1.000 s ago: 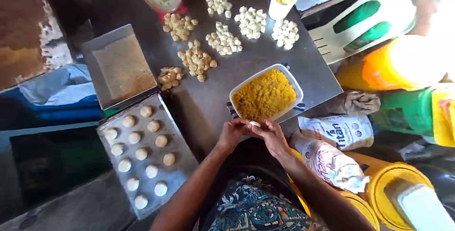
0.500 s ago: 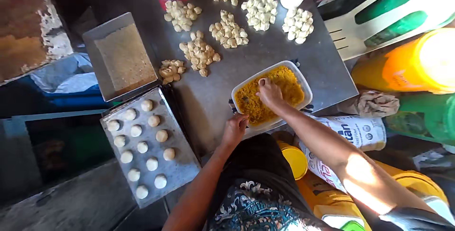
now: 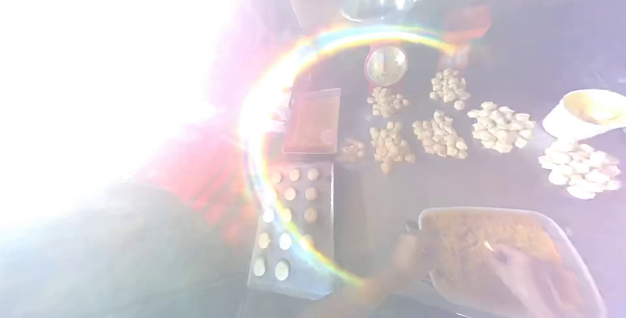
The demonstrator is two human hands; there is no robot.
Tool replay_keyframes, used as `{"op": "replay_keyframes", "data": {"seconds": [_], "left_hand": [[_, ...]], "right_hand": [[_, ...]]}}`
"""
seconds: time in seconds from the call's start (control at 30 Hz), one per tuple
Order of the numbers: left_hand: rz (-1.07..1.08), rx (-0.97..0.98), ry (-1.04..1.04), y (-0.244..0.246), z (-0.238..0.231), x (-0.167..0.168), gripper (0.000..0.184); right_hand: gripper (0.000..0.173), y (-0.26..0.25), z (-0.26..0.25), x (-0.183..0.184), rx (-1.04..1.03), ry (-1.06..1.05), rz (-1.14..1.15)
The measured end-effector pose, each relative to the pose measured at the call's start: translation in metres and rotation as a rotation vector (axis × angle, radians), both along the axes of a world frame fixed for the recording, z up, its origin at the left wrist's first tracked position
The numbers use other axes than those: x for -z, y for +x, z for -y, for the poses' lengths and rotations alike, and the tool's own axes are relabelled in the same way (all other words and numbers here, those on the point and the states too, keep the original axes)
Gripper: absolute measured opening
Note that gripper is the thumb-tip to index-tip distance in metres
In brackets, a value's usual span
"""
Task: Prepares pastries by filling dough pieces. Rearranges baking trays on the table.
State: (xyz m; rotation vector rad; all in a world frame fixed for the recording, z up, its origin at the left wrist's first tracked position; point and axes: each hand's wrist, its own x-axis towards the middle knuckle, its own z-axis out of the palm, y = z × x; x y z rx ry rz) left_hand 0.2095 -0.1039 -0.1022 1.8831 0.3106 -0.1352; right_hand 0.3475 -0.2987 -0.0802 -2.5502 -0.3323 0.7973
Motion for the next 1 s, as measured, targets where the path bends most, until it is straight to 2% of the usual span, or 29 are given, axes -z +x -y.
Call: {"op": "replay_keyframes", "data": {"seconds": [0.03,0.07,0.13,0.2,0.27,0.33,0.43,0.53,0.63,0.77,0.87,0.93,1.0], "left_hand": [[0.028,-0.009,0.004,0.007,0.0,-0.002,0.024],[0.064,-0.017,0.017,0.016,0.0,-0.003,0.024],[0.091,-0.036,-0.001,0.031,-0.001,-0.011,0.029],[0.038,-0.04,-0.155,0.044,0.001,-0.026,0.041],[-0.055,-0.062,-0.419,0.057,0.008,-0.032,0.048],[-0.189,-0.025,-0.576,0.065,0.013,-0.027,0.057],[-0.218,0.011,-0.628,0.061,0.019,-0.016,0.066],[-0.204,0.014,-0.534,0.055,0.016,-0.009,0.051],[-0.199,0.044,-0.409,0.049,0.013,-0.009,0.039],[-0.202,0.016,-0.337,0.044,0.014,-0.013,0.03],[-0.176,-0.054,-0.32,0.04,0.018,-0.007,0.026],[-0.149,-0.105,-0.366,0.038,0.019,-0.001,0.025],[-0.149,-0.175,-0.43,0.037,0.019,0.002,0.024]], "right_hand": [[0.026,-0.002,0.015,0.032,0.004,0.116,0.117],[0.026,-0.002,0.022,0.047,0.021,0.214,0.187],[0.026,-0.005,0.023,0.042,0.034,0.369,0.191],[0.026,-0.012,0.014,0.012,0.059,0.493,0.003],[0.025,-0.017,0.006,-0.009,0.12,0.653,-0.199],[0.026,-0.017,0.001,-0.009,0.193,0.815,-0.341],[0.032,-0.018,0.011,0.002,0.24,0.927,-0.483],[0.03,-0.019,0.02,0.006,0.272,0.95,-0.535],[0.025,-0.022,0.021,0.014,0.335,0.872,-0.45],[0.015,-0.027,0.014,0.025,0.406,0.825,-0.312],[0.014,-0.031,0.005,0.024,0.462,0.828,-0.317],[0.018,-0.031,0.005,0.02,0.424,0.788,-0.312],[0.037,-0.03,0.01,0.016,0.256,0.674,-0.188]]}}
